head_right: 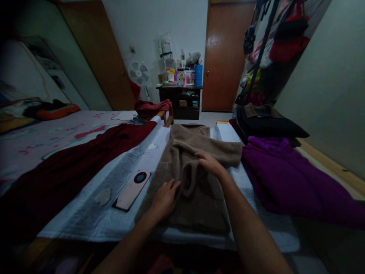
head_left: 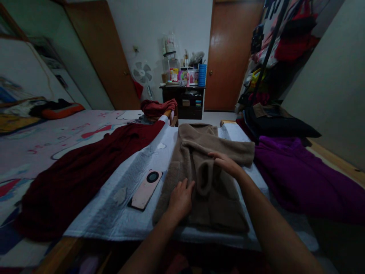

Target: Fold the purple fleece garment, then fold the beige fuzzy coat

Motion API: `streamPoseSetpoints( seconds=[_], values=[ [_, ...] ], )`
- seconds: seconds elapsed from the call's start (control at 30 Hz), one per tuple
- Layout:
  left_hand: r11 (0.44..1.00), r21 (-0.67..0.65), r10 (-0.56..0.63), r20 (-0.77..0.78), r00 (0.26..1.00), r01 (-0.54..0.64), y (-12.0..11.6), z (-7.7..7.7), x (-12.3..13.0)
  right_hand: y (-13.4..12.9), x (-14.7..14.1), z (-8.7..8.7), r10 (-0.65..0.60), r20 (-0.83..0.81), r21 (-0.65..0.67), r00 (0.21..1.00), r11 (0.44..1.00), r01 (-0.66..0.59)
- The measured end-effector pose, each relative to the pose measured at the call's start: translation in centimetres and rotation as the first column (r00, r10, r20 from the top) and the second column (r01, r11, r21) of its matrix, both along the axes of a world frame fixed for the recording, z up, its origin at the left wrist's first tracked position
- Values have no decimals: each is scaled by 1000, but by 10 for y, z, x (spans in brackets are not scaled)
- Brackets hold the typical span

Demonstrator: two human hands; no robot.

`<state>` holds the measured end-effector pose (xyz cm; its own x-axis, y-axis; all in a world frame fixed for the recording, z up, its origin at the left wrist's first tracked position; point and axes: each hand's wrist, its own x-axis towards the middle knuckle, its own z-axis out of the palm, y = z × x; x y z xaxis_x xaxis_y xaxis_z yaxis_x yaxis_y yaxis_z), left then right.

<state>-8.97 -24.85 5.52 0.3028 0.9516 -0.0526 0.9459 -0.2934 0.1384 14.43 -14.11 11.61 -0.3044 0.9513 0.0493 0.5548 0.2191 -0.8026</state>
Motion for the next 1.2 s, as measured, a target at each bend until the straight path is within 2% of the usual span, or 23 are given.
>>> streamPoseSetpoints(
  seconds=[0.07,0.13,0.17,0.27,0.33,0.4,0.5,0.67,0.8,0.93,1.03,1.2],
  values=[
    [1000,5,4,11,1000,-4,0,0,0,-9,12,8,-37,-115,-105,993,994,25],
    [1000,20,4,25,1000,-5,0,2,1,-18,18,9,-52,-119,-187,992,982,29],
    [1000,29,8,33,999,-9,0,3,1,-22,18,7,-47,-86,-185,995,982,30],
    [997,33,67,39,997,-68,1,6,4,-33,5,-9,-31,72,-3,997,1000,31],
    [994,18,111,29,993,-112,2,8,6,-39,-8,-23,-4,189,103,982,995,-16],
    [990,-10,140,21,990,-140,4,8,6,-41,-20,-31,61,337,97,940,990,-99],
    [989,-39,146,71,987,-144,8,6,2,-35,-34,-29,102,463,52,881,989,-141],
    [988,-31,155,273,949,-152,13,8,-6,-1,-65,-16,98,347,55,933,991,-124],
    [988,0,143,372,917,-153,13,16,-7,28,-99,-25,-17,299,57,954,998,0],
    [992,24,107,403,909,-128,11,24,-6,46,-124,-36,-175,221,11,959,984,177],
    [993,37,85,420,904,-111,8,30,-5,50,-129,-37,-236,180,-2,955,971,241],
    [997,38,42,445,895,-65,3,37,1,46,-118,-31,-231,141,115,963,970,216]
  ],
)
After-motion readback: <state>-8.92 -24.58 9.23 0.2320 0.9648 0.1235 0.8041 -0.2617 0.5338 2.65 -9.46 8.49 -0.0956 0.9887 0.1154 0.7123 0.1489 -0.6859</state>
